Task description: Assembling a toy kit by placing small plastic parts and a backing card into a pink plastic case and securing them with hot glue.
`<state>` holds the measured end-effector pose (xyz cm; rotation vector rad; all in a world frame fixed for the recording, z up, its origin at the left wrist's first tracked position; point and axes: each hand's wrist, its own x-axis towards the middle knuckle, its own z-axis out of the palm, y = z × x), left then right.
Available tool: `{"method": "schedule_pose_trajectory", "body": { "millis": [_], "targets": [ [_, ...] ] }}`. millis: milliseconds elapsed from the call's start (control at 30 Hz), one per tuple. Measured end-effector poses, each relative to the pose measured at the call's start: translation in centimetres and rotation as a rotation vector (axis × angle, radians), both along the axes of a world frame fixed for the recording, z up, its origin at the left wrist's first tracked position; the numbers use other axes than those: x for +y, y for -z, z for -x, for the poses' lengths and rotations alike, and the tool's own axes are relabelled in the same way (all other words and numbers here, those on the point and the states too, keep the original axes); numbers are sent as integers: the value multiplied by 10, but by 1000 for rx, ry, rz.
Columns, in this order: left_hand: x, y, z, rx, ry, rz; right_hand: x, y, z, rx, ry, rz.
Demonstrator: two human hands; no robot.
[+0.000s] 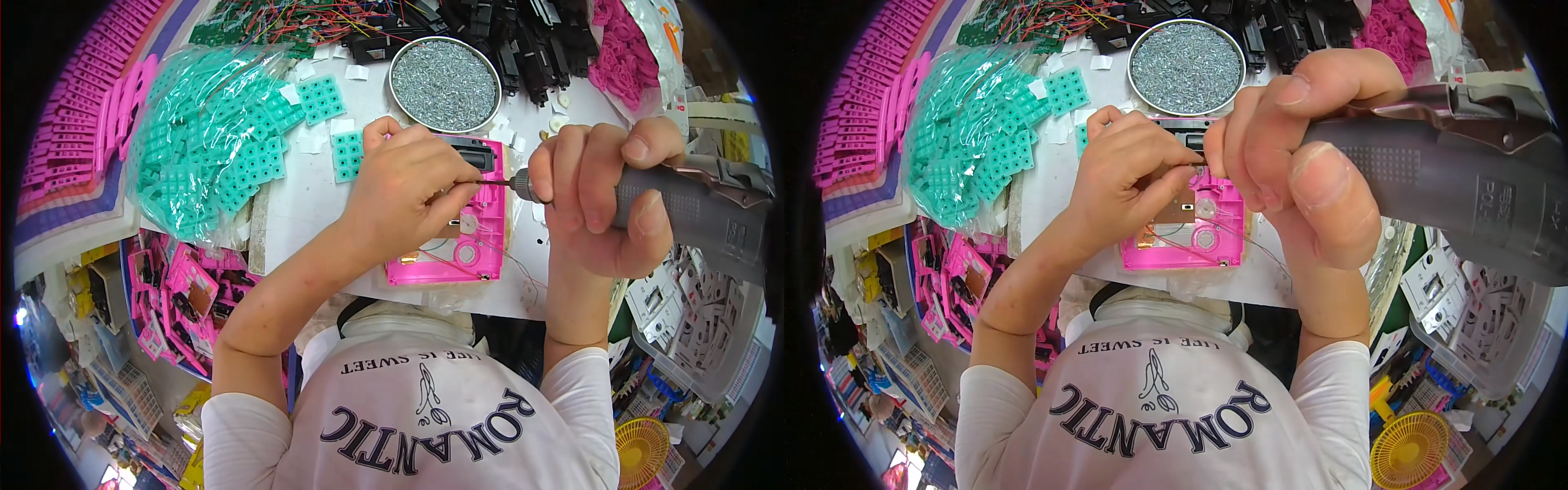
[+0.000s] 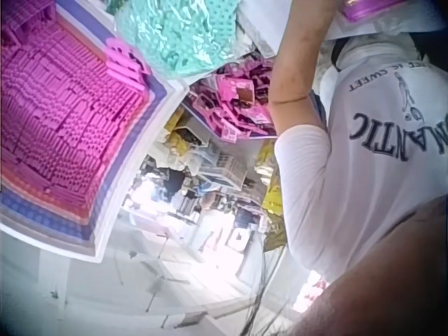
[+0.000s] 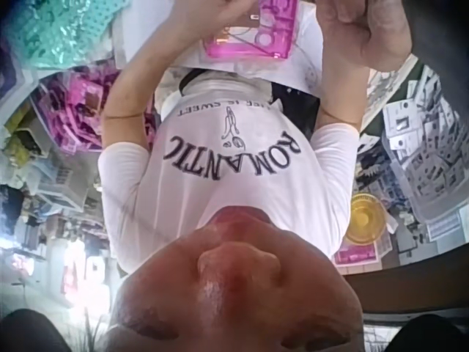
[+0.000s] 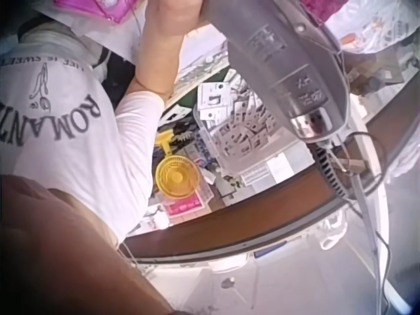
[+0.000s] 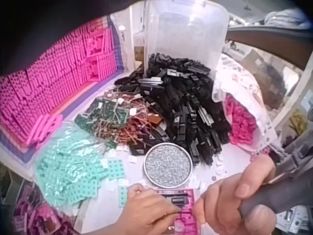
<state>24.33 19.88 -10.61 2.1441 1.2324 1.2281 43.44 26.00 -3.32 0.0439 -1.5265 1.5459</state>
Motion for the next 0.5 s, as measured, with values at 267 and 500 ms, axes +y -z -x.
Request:
{"method": "schedule_pose_trajectory", "body": {
  "millis": [267,500],
  "targets": [
    [4,3,-3,-46,-11,-66,2,-5,-4,-9,-18,-22],
    [7,-11,-14,179,-241,-136,8,7,0,26,201,6]
  ]
}}
